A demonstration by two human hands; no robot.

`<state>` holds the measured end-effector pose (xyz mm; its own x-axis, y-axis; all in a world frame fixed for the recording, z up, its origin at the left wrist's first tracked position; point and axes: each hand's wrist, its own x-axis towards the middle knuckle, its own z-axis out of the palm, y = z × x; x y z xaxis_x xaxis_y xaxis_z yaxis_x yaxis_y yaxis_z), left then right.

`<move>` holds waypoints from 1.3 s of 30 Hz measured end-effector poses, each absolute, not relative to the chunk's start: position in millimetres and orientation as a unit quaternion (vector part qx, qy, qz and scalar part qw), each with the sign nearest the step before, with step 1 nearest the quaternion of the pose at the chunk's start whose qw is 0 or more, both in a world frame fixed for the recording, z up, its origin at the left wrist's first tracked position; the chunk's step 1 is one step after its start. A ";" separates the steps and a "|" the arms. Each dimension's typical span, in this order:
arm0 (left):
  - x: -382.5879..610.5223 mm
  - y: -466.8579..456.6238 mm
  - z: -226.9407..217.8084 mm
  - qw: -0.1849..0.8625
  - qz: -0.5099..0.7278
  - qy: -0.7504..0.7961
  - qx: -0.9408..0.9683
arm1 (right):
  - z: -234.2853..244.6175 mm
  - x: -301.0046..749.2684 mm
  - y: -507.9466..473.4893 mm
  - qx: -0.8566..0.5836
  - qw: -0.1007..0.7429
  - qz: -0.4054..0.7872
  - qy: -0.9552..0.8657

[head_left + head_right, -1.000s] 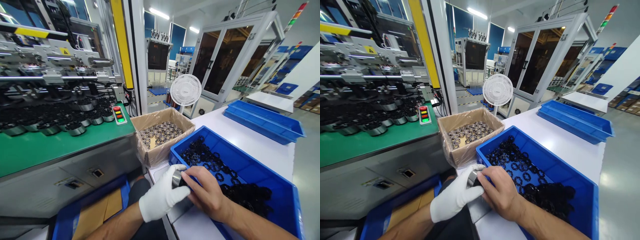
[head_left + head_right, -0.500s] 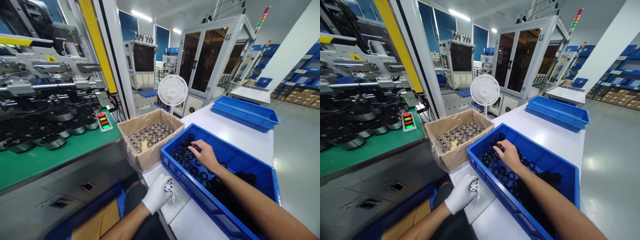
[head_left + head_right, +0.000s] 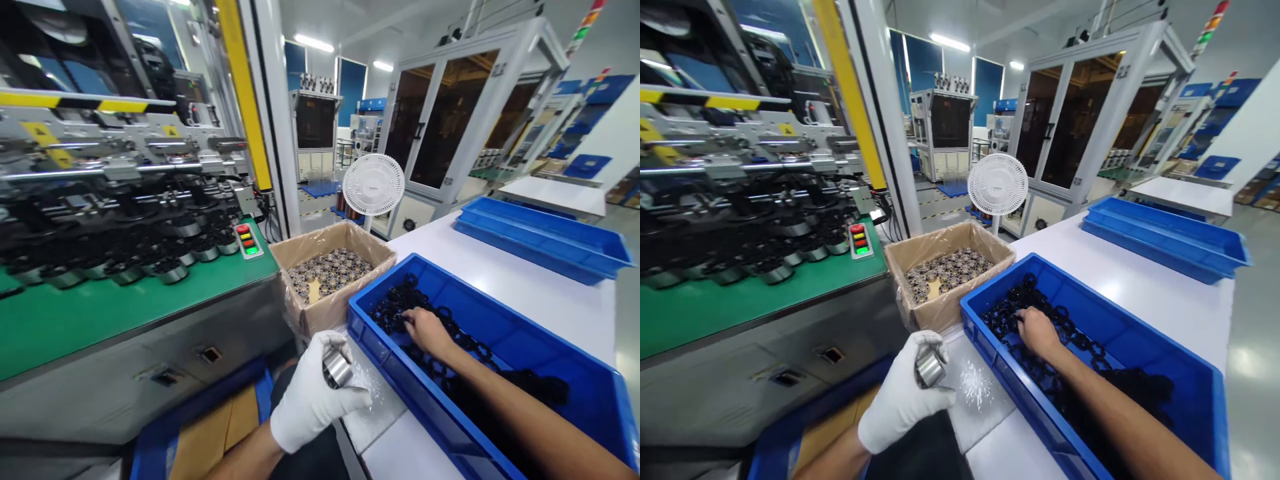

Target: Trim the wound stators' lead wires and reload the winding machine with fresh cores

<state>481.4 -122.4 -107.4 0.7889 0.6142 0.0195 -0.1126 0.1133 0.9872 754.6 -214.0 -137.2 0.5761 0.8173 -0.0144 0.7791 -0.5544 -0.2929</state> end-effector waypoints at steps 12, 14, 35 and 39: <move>483.0 -134.0 -101.7 0.762 0.198 0.078 0.612 | -66.6 639.2 -253.1 -0.558 0.429 -0.079 -0.706; 489.6 -144.4 -102.7 0.787 0.185 0.078 0.583 | -67.2 635.9 -253.1 -0.557 0.439 -0.088 -0.700; 492.3 -145.7 -104.5 0.803 0.203 0.120 0.547 | -70.0 648.5 -258.7 -0.496 0.302 -0.256 -0.773; 492.6 -145.6 -104.6 0.808 0.196 0.120 0.543 | -68.4 647.7 -259.3 -0.500 0.306 -0.241 -0.773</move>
